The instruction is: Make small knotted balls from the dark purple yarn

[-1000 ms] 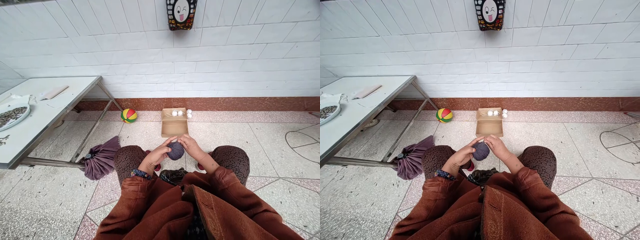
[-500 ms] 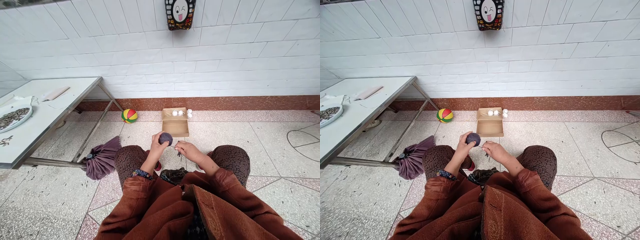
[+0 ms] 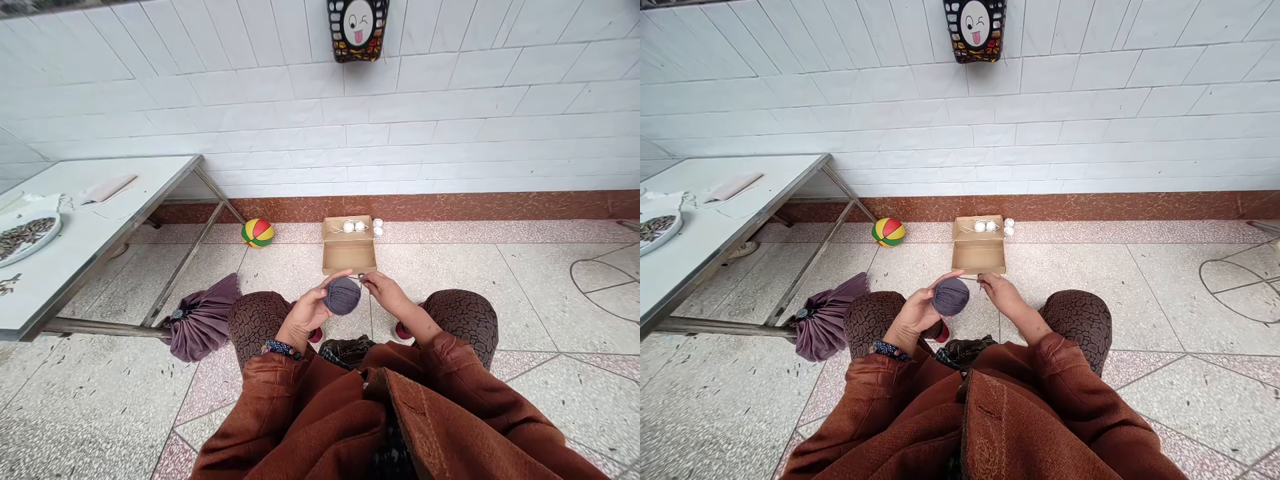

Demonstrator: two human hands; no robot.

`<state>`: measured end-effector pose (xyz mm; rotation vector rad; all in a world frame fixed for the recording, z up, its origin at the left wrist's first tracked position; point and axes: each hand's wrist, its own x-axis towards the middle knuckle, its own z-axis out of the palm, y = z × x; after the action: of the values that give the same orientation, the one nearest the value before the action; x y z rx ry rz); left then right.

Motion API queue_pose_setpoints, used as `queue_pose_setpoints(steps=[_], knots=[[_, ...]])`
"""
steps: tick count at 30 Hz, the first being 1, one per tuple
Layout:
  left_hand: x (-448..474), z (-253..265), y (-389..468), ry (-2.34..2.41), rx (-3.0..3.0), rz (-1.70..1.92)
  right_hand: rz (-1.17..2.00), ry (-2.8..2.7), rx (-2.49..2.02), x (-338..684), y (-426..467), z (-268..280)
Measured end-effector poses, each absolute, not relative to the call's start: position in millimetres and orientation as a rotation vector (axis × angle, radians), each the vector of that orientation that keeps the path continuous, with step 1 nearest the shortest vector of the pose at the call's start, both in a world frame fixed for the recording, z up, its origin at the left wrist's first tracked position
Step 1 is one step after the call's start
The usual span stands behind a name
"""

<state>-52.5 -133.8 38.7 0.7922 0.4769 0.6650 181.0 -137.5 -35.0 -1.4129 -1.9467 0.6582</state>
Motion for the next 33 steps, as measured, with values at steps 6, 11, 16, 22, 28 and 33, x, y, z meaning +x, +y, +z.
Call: queue_pose_setpoints(steps=[6,11,16,22,28,33], knots=[[-51.5,49.3,-132.0,0.452,0.677,0.791,0.670,-1.722,-1.509,190.1,-137.7,-29.7],[-44.6,52.5,-135.6,0.456,0.663,0.766,0.999,-1.601,-1.307,177.1,-143.2,-11.6],[-41.0,53.9,-138.8,0.481,0.632,0.756,1.446,-1.480,-0.915,143.6,-149.1,-13.0],[-45.7,49.5,-133.1,0.601,0.546,0.933,1.196,-1.706,-1.106,134.5,-156.5,-26.6],[-44.4,30.6,-123.8,1.031,0.816,1.081,0.522,-2.105,-1.191,148.8,-159.0,-6.1],[-41.7,18.9,-126.5,1.326,1.451,0.864,0.203,-2.193,-1.185,154.8,-152.4,10.7]])
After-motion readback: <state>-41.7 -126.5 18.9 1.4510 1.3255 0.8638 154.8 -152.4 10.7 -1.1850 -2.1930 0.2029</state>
